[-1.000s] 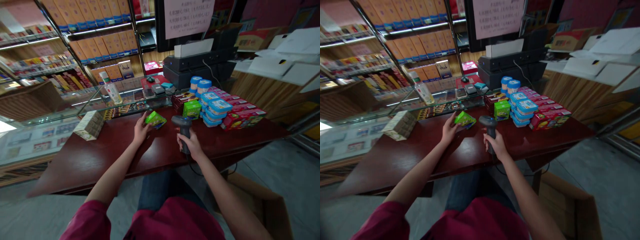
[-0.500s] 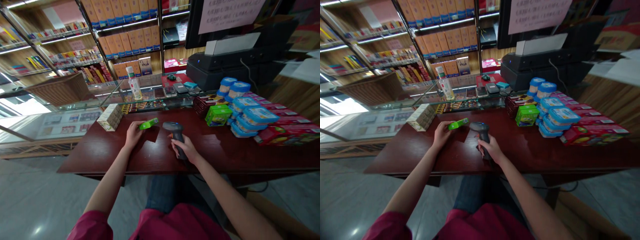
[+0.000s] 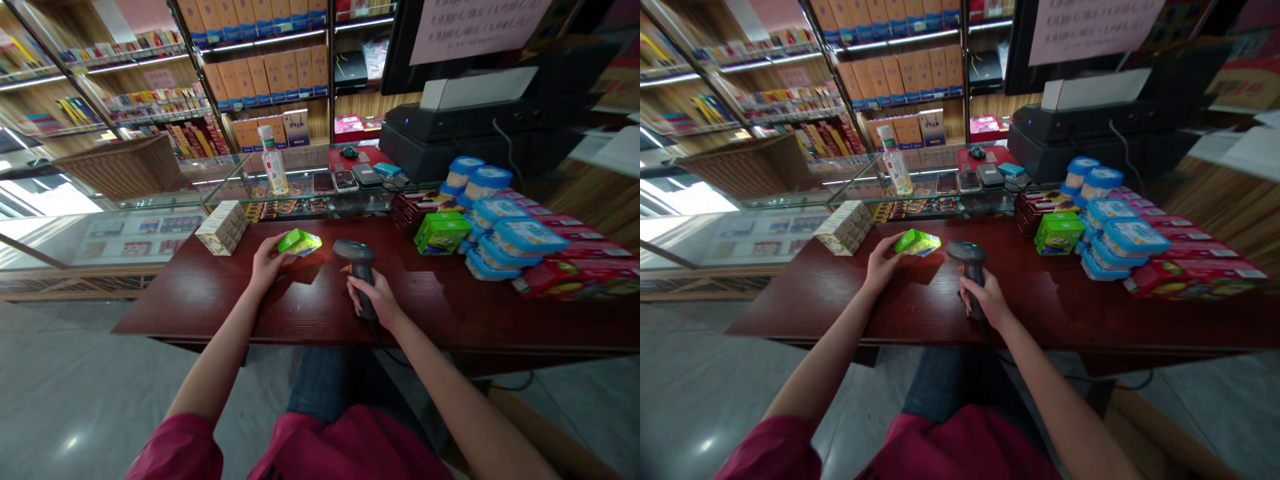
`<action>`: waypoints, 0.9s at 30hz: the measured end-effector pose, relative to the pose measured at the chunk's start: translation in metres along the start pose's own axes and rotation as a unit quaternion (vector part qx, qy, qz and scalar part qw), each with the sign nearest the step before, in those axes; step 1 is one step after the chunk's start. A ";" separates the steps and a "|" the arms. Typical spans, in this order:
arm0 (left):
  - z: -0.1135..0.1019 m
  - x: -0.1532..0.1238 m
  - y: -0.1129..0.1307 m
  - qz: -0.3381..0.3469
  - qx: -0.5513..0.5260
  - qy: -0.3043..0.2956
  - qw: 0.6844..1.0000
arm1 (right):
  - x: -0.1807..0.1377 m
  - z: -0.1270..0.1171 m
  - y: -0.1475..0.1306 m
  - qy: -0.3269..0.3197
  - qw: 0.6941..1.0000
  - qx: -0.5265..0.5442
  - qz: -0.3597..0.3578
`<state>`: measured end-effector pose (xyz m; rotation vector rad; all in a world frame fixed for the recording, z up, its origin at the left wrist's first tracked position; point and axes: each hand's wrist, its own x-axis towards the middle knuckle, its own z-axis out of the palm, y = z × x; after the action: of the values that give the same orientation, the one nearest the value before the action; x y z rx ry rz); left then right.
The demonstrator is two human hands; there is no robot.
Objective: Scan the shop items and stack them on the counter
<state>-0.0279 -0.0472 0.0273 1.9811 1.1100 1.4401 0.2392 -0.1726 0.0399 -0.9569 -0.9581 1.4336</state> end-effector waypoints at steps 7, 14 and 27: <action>-0.004 0.002 0.001 0.036 0.015 0.045 0.998 | -0.001 -0.003 0.002 0.000 1.000 0.008 -0.006; 0.014 0.003 0.007 0.049 0.084 0.069 0.993 | 0.001 -0.001 0.002 -0.023 1.000 -0.011 0.003; 0.017 -0.020 0.018 -0.028 0.208 0.146 0.967 | -0.001 0.002 0.000 0.007 1.000 -0.005 0.026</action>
<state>-0.0084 -0.0726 0.0232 2.0208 1.7036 1.6090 0.2376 -0.1738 0.0410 -1.0047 -0.9374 1.4649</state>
